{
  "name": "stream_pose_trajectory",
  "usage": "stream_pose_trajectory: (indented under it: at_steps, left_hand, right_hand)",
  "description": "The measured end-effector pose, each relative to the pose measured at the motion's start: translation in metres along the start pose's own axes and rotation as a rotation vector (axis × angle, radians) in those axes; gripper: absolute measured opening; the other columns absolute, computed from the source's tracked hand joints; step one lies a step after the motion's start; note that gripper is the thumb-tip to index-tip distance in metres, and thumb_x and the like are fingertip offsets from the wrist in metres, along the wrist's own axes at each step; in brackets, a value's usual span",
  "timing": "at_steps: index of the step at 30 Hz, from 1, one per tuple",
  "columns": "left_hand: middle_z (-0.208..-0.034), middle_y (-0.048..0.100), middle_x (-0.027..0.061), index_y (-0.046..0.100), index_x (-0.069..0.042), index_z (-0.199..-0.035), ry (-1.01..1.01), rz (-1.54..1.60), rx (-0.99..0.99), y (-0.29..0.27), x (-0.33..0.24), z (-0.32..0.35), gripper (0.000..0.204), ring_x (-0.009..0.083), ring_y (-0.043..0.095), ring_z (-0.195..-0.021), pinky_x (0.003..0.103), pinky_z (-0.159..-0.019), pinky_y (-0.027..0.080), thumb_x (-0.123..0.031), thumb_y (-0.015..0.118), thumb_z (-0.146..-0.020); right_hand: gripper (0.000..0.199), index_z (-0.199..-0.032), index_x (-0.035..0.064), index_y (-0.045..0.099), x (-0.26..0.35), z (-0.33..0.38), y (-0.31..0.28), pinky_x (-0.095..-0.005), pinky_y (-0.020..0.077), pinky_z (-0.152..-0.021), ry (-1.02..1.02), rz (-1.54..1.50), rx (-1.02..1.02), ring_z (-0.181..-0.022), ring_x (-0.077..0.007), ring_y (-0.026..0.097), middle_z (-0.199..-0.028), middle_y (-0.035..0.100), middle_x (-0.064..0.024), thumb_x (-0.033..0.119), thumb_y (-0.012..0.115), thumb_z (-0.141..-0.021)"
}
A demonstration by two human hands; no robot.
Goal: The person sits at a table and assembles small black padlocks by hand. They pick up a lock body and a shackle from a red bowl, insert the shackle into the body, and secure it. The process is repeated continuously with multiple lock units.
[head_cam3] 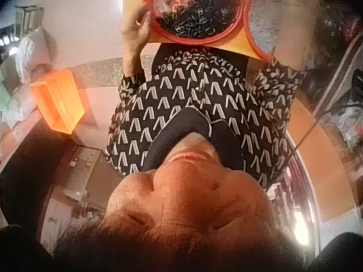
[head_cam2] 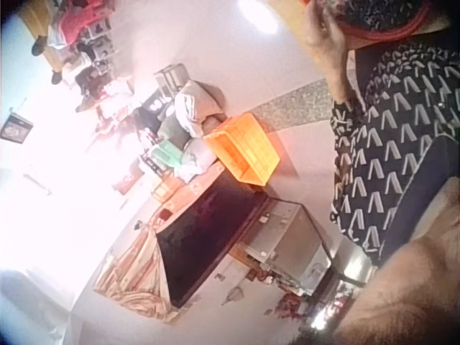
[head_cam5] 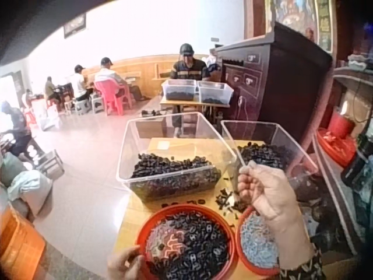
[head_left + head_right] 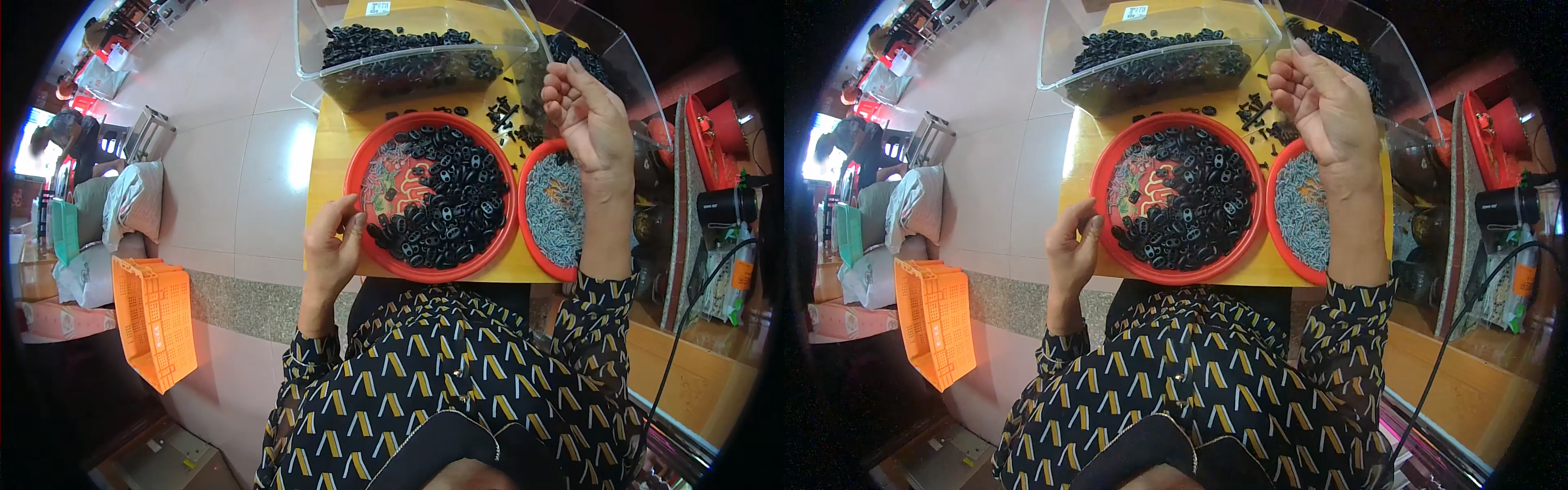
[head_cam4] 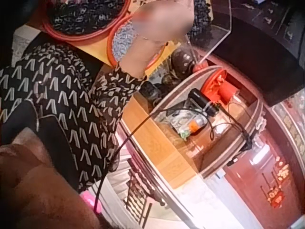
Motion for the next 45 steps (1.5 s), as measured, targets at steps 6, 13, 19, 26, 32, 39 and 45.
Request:
stream_pose_trajectory:
  at_steps: [6, 13, 19, 26, 32, 39, 45]
  left_hand:
    - [-0.072, 0.056, 0.0088, 0.057, 0.002, -0.094, 0.134, -0.081, -0.006, 0.011, 0.002, -0.006, 0.021, 0.0147, 0.055, -0.064, 0.025, -0.059, 0.044, 0.005, 0.059, -0.073]
    - [-0.073, 0.056, 0.0079, 0.057, 0.003, -0.092, 0.126, -0.068, -0.024, 0.008, 0.007, -0.01, 0.021, 0.0133, 0.054, -0.065, 0.024, -0.059, 0.043, 0.006, 0.058, -0.072]
    - [-0.072, 0.055, 0.007, 0.057, 0.003, -0.092, 0.104, -0.012, -0.026, 0.007, 0.012, -0.011, 0.021, 0.0128, 0.053, -0.064, 0.023, -0.059, 0.043, 0.007, 0.057, -0.071]
    - [-0.073, 0.056, 0.0077, 0.058, 0.003, -0.089, 0.109, -0.047, 0.006, 0.006, 0.01, -0.014, 0.018, 0.0131, 0.054, -0.065, 0.023, -0.059, 0.043, 0.007, 0.057, -0.072]
    - [-0.078, 0.056, 0.0107, 0.058, 0.001, -0.084, 0.312, -0.219, 0.106, 0.018, -0.004, -0.028, 0.016, 0.0223, 0.055, -0.07, 0.029, -0.062, 0.044, 0.005, 0.058, -0.069]
    - [-0.076, 0.053, 0.0109, 0.058, -0.002, -0.078, 0.426, -0.36, 0.303, 0.04, -0.013, -0.056, 0.016, 0.029, 0.051, -0.076, 0.036, -0.065, 0.043, 0.004, 0.058, -0.063]
    - [-0.074, 0.053, 0.0102, 0.059, -0.003, -0.069, 0.483, -0.339, 0.47, 0.065, -0.013, -0.052, 0.009, 0.0282, 0.05, -0.074, 0.035, -0.066, 0.042, 0.001, 0.056, -0.062]
  right_hand:
    - [0.01, -0.078, -0.0006, 0.06, -0.078, 0.042, 0.045, -0.0249, 0.0445, -0.055, -0.112, 0.86, 0.278, -0.064, -0.009, 0.055, -0.072, 0.059, -0.0033, 0.009, 0.058, -0.076]
    - [0.01, -0.074, 0.0018, 0.057, -0.124, 0.058, 0.081, -0.0369, 0.0438, -0.066, -0.494, 1.293, 0.491, -0.07, -0.0297, 0.054, -0.071, 0.053, -0.0132, 0.011, 0.06, -0.071]
    - [0.011, -0.074, -0.0002, 0.057, -0.163, 0.065, 0.099, -0.0372, 0.0475, -0.068, -0.467, 1.499, 0.569, -0.075, -0.0288, 0.058, -0.075, 0.057, -0.0178, 0.009, 0.055, -0.069]
    - [0.011, -0.074, 0.0015, 0.056, -0.164, 0.058, 0.097, -0.0371, 0.0465, -0.063, -0.489, 1.55, 0.54, -0.068, -0.029, 0.057, -0.071, 0.056, -0.0143, 0.013, 0.055, -0.074]
    - [0.012, -0.077, -0.0005, 0.053, -0.11, 0.05, 0.049, -0.0324, 0.0467, -0.051, -0.026, 0.785, 0.192, -0.06, -0.0214, 0.06, -0.07, 0.058, -0.014, 0.008, 0.047, -0.082]
    - [0.008, -0.085, -0.002, 0.051, -0.105, 0.083, 0.022, -0.0187, 0.0454, -0.05, 0.287, 0.481, 0.177, -0.061, -0.0106, 0.058, -0.074, 0.057, -0.0078, 0.004, 0.047, -0.085]
    - [0.007, -0.088, -0.0021, 0.052, -0.102, 0.089, 0.009, -0.0183, 0.045, -0.05, 0.241, 0.37, 0.158, -0.06, -0.0099, 0.057, -0.074, 0.058, -0.0074, 0.002, 0.049, -0.083]
Point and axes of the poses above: each hand's wrist, its own z-axis away from the middle knuckle, its own y-axis out of the palm, x = y × z, the point moved 4 cm from there along -z, towards the middle knuckle
